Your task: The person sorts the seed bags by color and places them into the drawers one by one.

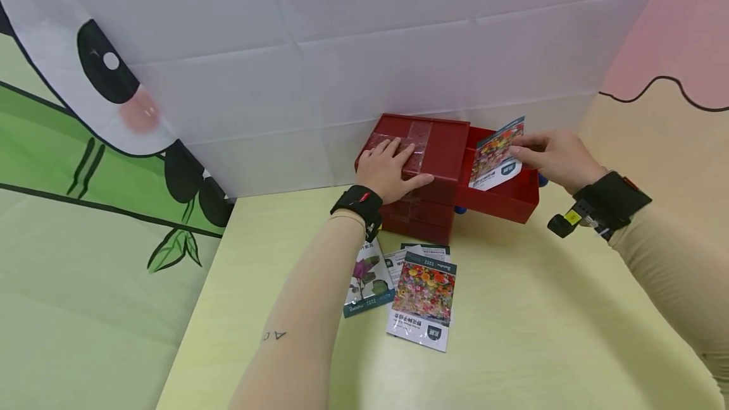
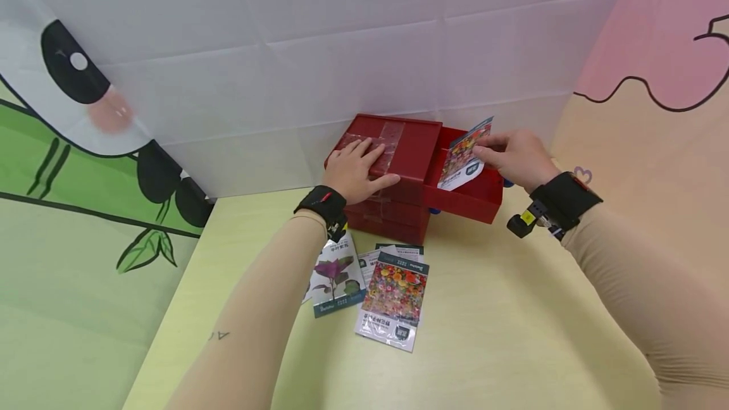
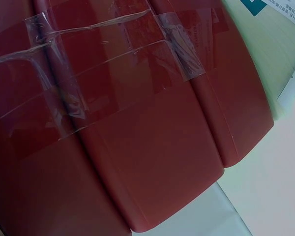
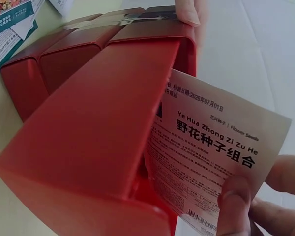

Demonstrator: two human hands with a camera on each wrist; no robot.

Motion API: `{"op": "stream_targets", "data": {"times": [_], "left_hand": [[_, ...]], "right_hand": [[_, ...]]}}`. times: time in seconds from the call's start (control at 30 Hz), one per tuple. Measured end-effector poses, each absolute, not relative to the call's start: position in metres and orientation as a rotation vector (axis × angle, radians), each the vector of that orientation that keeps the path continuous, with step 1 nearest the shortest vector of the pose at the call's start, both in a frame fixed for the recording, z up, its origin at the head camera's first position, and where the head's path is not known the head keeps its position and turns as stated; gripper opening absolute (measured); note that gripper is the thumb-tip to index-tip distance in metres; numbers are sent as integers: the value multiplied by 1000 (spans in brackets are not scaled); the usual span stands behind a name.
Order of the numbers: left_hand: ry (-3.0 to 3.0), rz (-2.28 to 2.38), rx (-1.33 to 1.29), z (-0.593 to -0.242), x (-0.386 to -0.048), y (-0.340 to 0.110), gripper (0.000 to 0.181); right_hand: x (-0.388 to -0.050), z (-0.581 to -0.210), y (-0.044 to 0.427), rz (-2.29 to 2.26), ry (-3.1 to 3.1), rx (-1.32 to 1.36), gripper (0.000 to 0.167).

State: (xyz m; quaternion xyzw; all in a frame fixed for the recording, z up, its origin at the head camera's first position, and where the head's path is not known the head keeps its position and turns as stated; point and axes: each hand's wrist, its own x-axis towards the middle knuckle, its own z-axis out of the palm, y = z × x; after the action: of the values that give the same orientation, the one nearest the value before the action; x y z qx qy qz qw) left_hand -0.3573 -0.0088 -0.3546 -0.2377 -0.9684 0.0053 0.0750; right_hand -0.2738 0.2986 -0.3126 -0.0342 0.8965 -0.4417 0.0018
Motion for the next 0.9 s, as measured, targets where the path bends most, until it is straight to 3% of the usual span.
{"op": "stream_targets", "data": {"times": [0.67, 0.9], "left_hand": [[-2897, 8, -720, -354, -357, -9, 89], [-2898, 21, -712, -355, -357, -9, 89]], "right_hand": [[-283, -328, 285, -1219, 2954, -145, 47], [-288, -336, 284, -987, 3105, -278, 44]]}}
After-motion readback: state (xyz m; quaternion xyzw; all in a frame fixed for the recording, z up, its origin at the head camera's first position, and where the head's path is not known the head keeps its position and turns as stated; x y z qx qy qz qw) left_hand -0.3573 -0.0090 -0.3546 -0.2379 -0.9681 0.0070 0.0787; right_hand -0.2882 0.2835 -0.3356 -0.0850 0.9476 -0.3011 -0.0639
